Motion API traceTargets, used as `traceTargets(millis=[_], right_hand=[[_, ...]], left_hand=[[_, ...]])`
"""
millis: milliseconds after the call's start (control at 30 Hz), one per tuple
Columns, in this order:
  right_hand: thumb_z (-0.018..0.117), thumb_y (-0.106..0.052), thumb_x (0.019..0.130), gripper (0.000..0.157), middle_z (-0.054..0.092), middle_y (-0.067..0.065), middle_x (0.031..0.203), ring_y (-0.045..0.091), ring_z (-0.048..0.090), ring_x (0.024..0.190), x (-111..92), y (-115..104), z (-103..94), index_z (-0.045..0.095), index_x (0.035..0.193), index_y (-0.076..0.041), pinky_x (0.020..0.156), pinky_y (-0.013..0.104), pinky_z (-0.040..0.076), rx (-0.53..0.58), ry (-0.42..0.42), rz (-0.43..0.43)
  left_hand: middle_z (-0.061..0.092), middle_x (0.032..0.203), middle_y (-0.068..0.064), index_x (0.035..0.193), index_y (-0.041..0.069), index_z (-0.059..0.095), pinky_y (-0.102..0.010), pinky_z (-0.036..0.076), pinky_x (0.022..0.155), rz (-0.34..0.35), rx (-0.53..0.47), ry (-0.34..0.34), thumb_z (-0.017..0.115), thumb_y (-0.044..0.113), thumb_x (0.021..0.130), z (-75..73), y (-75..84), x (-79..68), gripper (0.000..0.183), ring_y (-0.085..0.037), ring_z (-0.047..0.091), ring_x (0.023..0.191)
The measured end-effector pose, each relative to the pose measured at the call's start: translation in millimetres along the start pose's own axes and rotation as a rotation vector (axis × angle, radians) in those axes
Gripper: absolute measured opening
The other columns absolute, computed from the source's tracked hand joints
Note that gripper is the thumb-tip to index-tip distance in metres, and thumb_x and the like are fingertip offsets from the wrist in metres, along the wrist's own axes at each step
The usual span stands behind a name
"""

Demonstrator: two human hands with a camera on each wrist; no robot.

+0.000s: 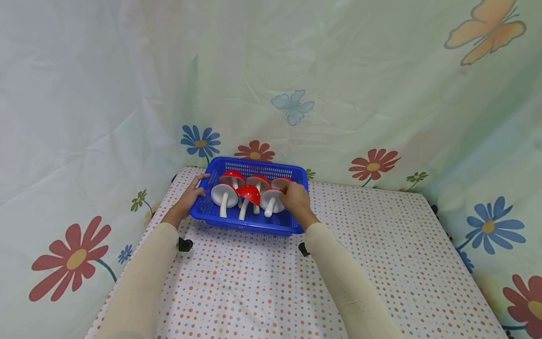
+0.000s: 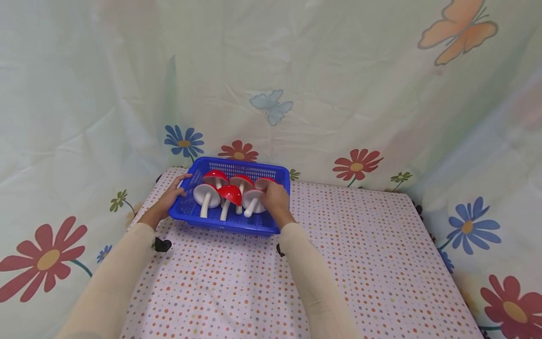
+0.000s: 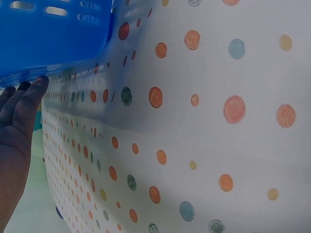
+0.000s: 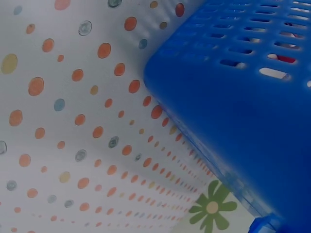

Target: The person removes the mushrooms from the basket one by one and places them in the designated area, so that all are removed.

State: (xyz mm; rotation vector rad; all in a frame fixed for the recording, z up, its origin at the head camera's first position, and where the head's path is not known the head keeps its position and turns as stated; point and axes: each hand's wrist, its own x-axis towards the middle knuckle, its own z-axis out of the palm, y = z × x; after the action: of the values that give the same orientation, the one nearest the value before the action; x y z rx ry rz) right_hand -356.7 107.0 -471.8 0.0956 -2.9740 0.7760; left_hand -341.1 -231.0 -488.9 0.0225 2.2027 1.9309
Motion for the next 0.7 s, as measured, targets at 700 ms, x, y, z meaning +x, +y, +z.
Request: traceTargets(millis=[700], right_hand=[[0.071, -0.017, 0.088, 0.020, 0.075, 0.015, 0.099, 0.028, 0.074, 0.079, -5.1, 20.6, -35.6, 0.078, 0.104, -0.008, 0.063, 0.037, 0.057, 0.296, 0.461, -0.164]], left_hand=[[0.002, 0.167, -0.014, 0.155, 0.020, 0.026, -0.063, 0.023, 0.115, -0.012, -0.018, 0.005, 0.040, 0.000, 0.087, -3.2, -9.7, 8.3, 0.072, -0.047, 0.014, 0.149]])
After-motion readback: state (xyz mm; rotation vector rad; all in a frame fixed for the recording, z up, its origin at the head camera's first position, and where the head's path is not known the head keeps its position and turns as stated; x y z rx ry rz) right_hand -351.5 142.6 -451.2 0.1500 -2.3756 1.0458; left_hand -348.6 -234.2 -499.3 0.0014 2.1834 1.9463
